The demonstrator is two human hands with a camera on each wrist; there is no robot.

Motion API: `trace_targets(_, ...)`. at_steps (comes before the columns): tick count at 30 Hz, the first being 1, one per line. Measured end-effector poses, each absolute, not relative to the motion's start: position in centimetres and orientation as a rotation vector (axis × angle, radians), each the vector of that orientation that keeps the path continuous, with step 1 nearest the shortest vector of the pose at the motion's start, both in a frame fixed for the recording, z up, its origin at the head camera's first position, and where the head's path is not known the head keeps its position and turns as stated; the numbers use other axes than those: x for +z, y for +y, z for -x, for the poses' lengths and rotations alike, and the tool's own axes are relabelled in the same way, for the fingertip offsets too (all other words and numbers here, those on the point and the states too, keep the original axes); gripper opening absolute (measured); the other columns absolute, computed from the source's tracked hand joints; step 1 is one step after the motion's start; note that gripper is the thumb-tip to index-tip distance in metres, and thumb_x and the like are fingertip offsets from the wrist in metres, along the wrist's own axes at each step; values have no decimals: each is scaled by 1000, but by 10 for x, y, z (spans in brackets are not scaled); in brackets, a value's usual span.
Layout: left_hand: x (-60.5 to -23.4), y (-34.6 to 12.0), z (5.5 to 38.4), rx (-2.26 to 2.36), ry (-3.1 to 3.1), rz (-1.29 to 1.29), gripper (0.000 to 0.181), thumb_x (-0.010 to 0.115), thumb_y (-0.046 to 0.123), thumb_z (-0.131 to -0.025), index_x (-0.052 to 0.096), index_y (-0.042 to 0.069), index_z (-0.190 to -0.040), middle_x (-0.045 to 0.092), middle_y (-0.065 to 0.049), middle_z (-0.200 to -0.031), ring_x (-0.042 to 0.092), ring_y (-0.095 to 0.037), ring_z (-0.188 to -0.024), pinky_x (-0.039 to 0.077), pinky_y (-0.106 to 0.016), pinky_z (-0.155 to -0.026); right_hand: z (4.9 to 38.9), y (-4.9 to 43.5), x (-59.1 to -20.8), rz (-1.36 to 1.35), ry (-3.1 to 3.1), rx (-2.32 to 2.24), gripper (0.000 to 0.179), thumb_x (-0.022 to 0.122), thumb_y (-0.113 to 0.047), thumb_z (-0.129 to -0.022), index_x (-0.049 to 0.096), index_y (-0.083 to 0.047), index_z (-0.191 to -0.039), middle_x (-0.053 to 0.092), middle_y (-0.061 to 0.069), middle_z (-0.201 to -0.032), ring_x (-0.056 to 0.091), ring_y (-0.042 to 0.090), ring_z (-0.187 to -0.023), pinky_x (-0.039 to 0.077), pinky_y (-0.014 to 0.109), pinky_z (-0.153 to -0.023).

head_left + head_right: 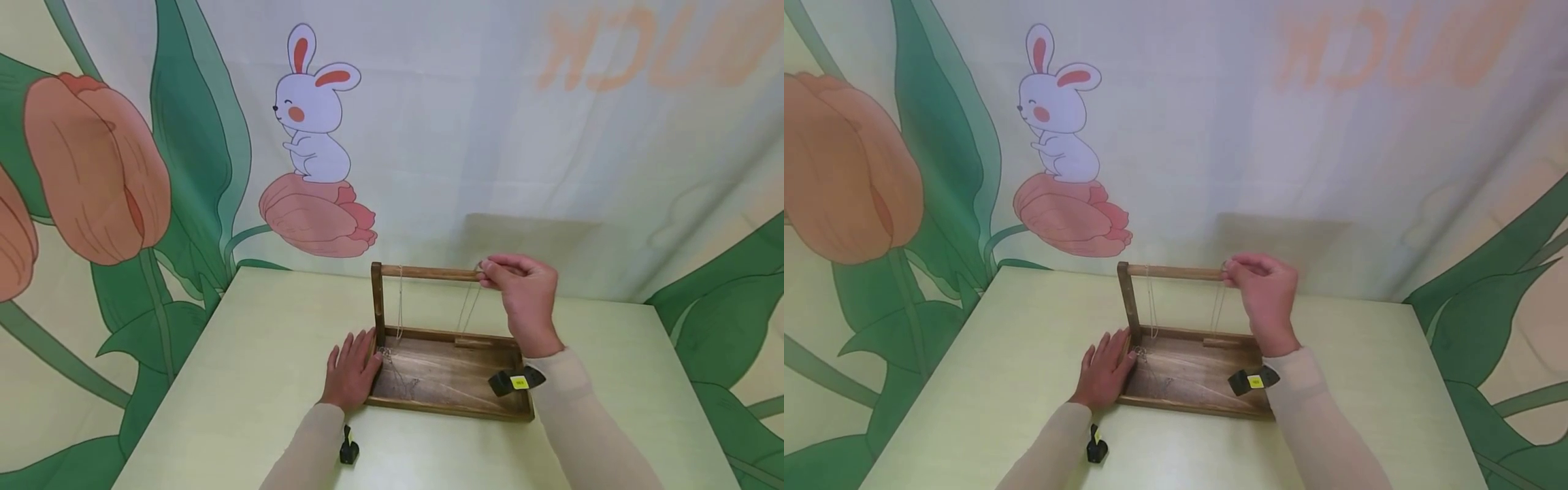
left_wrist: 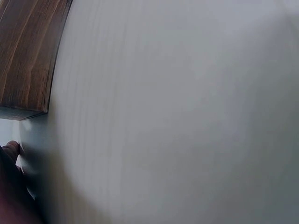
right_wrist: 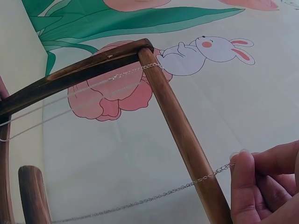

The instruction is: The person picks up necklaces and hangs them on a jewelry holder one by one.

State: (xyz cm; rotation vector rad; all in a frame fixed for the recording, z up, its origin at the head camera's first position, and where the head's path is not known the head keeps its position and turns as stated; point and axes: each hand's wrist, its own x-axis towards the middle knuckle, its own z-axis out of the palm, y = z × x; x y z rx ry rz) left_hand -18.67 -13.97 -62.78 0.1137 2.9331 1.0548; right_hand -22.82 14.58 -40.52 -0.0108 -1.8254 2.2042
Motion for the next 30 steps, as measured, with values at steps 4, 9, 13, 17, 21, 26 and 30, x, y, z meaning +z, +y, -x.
trace_targets(4, -629, -140, 186, 1033, 2935, -108, 60, 39, 46, -111, 27, 26, -167, 30, -9, -173, 18, -36, -163, 6, -63, -130, 229, 140, -406, 18, -1824, 2219, 18, 79, 5, -87, 73, 15, -101, 80, 4, -82, 78, 15, -68, 65, 29, -70)
trace_targets(9, -629, -140, 187, 1038, 2933, -107, 60, 39, 46, -111, 27, 26, -167, 30, -9, -173, 17, -36, -163, 6, -63, -130, 229, 135, -404, 20, -1831, 2233, 15, 79, 4, -87, 75, 11, -99, 80, 2, -82, 78, 15, -69, 65, 29, -71)
trace_targets(13, -628, -139, 187, 1051, 2929, -101, 60, 40, 45, -111, 27, 26, -167, 30, -9, -173, 17, -36, -163, 6, -63, -130, 229, 131, -403, 31, -1839, 2252, 9, 79, 5, -87, 76, 6, -96, 80, 1, -81, 78, 14, -69, 65, 29, -71)
trace_targets(17, -627, -139, 185, 1043, 2924, -96, 60, 41, 45, -111, 27, 26, -167, 30, -9, -173, 17, -36, -163, 6, -62, -130, 229, 128, -405, 49, -1852, 2273, 11, 79, 4, -88, 76, 7, -98, 80, 2, -82, 78, 14, -69, 65, 29, -71)
trace_targets(21, -628, -140, 185, 1032, 2930, -98, 60, 40, 46, -111, 27, 27, -167, 31, -8, -173, 17, -36, -163, 6, -62, -130, 230, 123, -406, 42, -1847, 2290, 13, 79, 4, -88, 75, 9, -99, 80, 2, -81, 78, 15, -70, 65, 30, -72)
trace_targets(26, -627, -140, 186, 1041, 2936, -100, 60, 40, 46, -111, 28, 27, -166, 31, -9, -172, 18, -36, -163, 7, -63, -130, 232, 116, -406, 22, -1858, 2308, 19, 77, 4, -89, 72, 14, -104, 80, 0, -81, 78, 14, -72, 66, 30, -74)
trace_targets(30, -629, -141, 187, 1052, 2941, -98, 59, 41, 46, -111, 29, 27, -166, 32, -9, -172, 19, -36, -163, 7, -63, -130, 232, 111, -405, 9, -1874, 2320, 24, 76, 5, -90, 69, 18, -109, 79, -1, -82, 78, 14, -74, 65, 30, -75)
